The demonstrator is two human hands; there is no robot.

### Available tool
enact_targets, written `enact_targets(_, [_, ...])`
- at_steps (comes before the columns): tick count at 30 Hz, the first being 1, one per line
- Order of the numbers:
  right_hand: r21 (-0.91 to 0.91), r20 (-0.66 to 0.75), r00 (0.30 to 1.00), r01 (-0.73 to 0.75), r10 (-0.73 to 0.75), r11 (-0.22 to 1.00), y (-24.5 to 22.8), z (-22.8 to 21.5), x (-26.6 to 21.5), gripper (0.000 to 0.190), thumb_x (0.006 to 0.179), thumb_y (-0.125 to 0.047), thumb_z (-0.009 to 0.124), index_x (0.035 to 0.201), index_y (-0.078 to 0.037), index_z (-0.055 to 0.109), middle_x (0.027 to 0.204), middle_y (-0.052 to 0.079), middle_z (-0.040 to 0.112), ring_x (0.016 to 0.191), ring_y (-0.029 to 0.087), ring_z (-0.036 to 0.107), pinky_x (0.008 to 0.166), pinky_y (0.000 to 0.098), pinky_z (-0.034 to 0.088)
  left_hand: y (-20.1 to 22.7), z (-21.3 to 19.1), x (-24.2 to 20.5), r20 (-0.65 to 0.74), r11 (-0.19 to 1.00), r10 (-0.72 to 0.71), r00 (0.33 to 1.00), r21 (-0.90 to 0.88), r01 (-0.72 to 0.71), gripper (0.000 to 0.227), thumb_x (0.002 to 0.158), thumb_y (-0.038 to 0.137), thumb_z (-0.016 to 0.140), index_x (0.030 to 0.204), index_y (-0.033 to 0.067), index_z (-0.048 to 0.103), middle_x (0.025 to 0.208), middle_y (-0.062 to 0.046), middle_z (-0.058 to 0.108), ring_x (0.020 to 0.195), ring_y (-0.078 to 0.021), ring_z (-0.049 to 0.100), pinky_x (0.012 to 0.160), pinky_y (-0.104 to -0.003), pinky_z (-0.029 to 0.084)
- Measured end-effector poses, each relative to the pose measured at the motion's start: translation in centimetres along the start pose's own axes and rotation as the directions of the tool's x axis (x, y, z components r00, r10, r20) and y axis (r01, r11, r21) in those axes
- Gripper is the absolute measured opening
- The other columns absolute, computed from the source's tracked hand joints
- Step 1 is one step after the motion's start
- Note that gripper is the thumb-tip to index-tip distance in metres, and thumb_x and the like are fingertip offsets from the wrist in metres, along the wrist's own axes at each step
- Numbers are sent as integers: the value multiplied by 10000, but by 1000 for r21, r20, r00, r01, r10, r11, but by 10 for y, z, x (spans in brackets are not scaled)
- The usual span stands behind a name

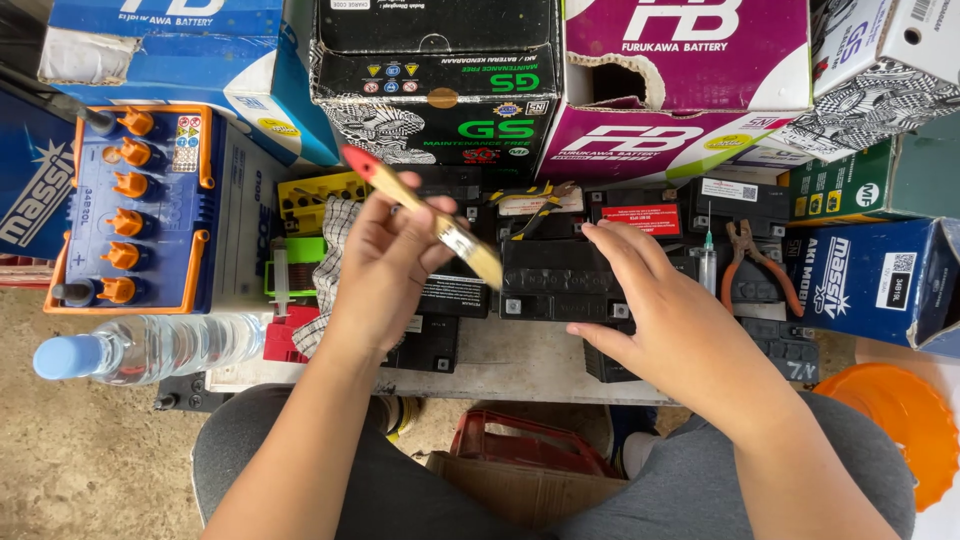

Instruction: Cleaning a battery with a paintbrush to remove dust and debris

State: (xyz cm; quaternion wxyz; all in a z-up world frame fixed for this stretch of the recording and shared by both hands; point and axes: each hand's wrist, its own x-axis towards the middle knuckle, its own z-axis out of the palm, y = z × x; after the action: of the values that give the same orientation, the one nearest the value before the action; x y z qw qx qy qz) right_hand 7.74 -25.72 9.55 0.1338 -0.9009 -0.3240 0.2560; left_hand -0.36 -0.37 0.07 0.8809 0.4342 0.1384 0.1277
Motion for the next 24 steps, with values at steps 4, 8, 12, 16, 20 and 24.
enact_targets(4, [-2, 7, 1000, -2, 2, 1000, 0, 0, 0, 910, 875, -403, 712, 1612, -201, 219, 1653, 30, 273, 667, 282, 715, 631, 449, 567, -3, -4, 2, -121, 995, 84, 989, -44, -90, 260, 1017, 87, 629, 1251, 140, 528, 1216, -186, 712, 1059, -220, 707, 887, -337, 612])
enact_targets(8, [-10, 12, 1000, -11, 11, 1000, 0, 0, 1, 921, 871, -409, 715, 1615, -203, 212, 1646, 37, 278, 655, 274, 710, 628, 448, 575, 0, -3, 2, -78, 997, 75, 994, 22, -74, 243, 1021, 82, 618, 1233, 140, 516, 1171, -194, 722, 1020, -237, 718, 904, -361, 609])
enact_targets(12, [-7, -5, 1000, 4, -4, 1000, 1, 1, 0, 913, 870, -401, 722, 1610, -200, 228, 1625, 40, 302, 630, 278, 701, 626, 450, 567, 7, -4, 0, -39, 994, 4, 999, 114, 0, 273, 1019, 75, 612, 1270, 141, 526, 1148, -164, 742, 916, -203, 721, 856, -348, 601])
enact_targets(16, [0, 11, 1000, -10, 10, 1000, 0, -1, 1, 910, 870, -414, 717, 1609, -201, 230, 1651, 29, 282, 631, 279, 713, 620, 449, 565, 19, 6, -6, -2, 973, -103, 995, 209, 101, 315, 1018, 91, 599, 1322, 136, 532, 1116, -153, 747, 999, -204, 707, 865, -345, 589])
enact_targets(20, [-2, 13, 1000, -4, 4, 1000, 0, 0, 1, 923, 870, -408, 719, 1614, -194, 215, 1651, 40, 275, 715, 274, 728, 649, 449, 578, 26, 10, -11, 234, 926, -245, 941, 344, 155, 392, 998, 84, 621, 1383, 98, 550, 1064, -132, 747, 1021, -206, 699, 884, -347, 553])
enact_targets(24, [-10, 28, 1000, -13, 13, 1000, 0, -1, 1, 935, 875, -416, 711, 1622, -203, 192, 1649, 34, 268, 726, 264, 727, 627, 446, 582, 24, 12, -14, 292, 898, -311, 904, 402, 179, 437, 995, 120, 621, 1420, 74, 532, 1053, -120, 724, 1045, -193, 699, 932, -338, 575])
